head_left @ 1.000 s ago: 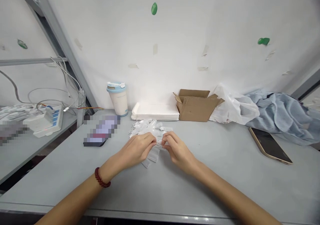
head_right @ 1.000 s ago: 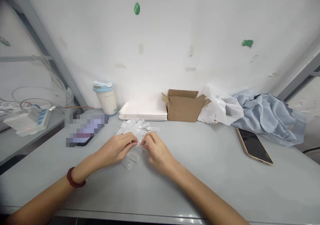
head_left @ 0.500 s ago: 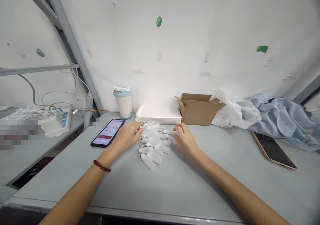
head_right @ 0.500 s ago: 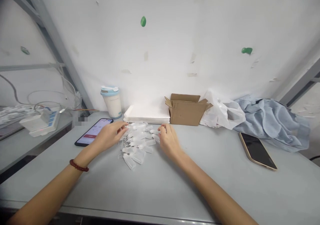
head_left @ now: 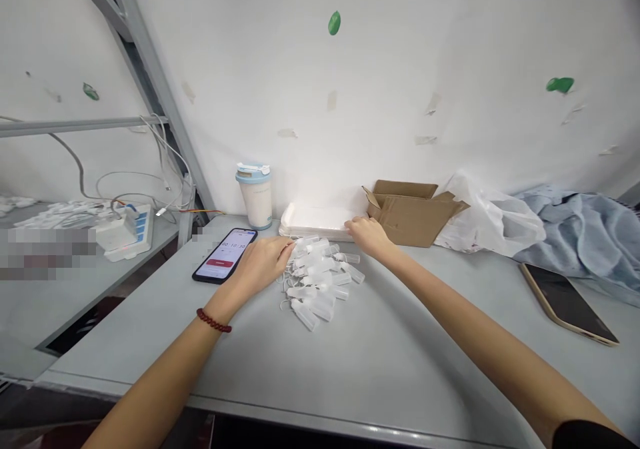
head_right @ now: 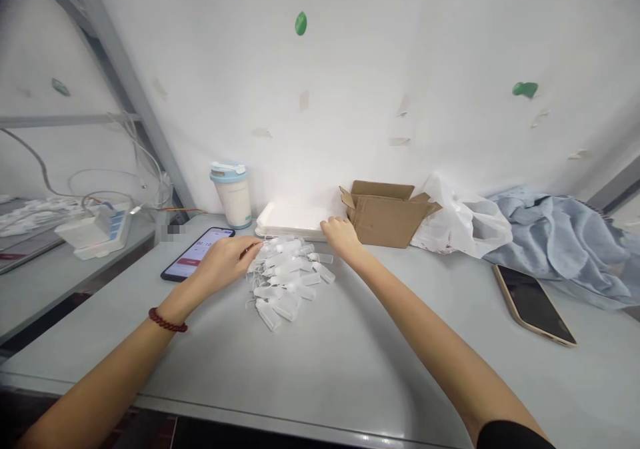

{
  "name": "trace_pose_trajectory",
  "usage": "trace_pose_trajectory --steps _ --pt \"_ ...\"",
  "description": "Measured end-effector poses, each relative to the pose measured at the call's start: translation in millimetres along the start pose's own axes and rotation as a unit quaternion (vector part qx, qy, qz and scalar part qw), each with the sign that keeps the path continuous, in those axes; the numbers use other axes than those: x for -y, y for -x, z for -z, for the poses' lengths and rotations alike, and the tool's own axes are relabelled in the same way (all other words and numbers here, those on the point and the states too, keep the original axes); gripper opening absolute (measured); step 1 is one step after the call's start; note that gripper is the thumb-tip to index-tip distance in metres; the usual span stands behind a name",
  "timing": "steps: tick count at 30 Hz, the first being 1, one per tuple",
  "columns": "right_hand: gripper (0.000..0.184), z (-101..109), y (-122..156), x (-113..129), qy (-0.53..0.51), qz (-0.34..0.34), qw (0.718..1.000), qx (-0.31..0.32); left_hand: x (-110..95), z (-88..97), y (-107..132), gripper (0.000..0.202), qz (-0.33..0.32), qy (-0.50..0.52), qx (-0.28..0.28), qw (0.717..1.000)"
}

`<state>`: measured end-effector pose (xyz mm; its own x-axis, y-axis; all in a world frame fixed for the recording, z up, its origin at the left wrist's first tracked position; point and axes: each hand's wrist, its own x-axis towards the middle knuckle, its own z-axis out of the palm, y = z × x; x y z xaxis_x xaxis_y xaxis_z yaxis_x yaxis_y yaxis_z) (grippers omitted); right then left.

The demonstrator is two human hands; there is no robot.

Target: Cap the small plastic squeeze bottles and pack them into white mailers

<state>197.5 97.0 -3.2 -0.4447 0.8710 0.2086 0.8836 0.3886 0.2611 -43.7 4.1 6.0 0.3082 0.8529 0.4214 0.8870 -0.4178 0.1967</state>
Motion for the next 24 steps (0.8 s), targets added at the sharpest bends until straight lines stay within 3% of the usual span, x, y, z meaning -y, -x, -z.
trace_pose_trajectory --steps 18,22,24 --pt "0.026 -3 5 2 0.067 0.042 0.995 -0.061 -10 0.8 1 0.033 -0.003 0.012 -0.007 1.000" --pt "0.026 4 9 1 0.062 0.031 0.993 -0.097 -7 -0.5 -2 0.036 0.075 0.107 -0.022 0.991" --pt "0.028 7 18 2 0.059 0.033 0.991 -0.112 -6 2.2 -5 0.040 0.175 0.237 -0.020 0.956"
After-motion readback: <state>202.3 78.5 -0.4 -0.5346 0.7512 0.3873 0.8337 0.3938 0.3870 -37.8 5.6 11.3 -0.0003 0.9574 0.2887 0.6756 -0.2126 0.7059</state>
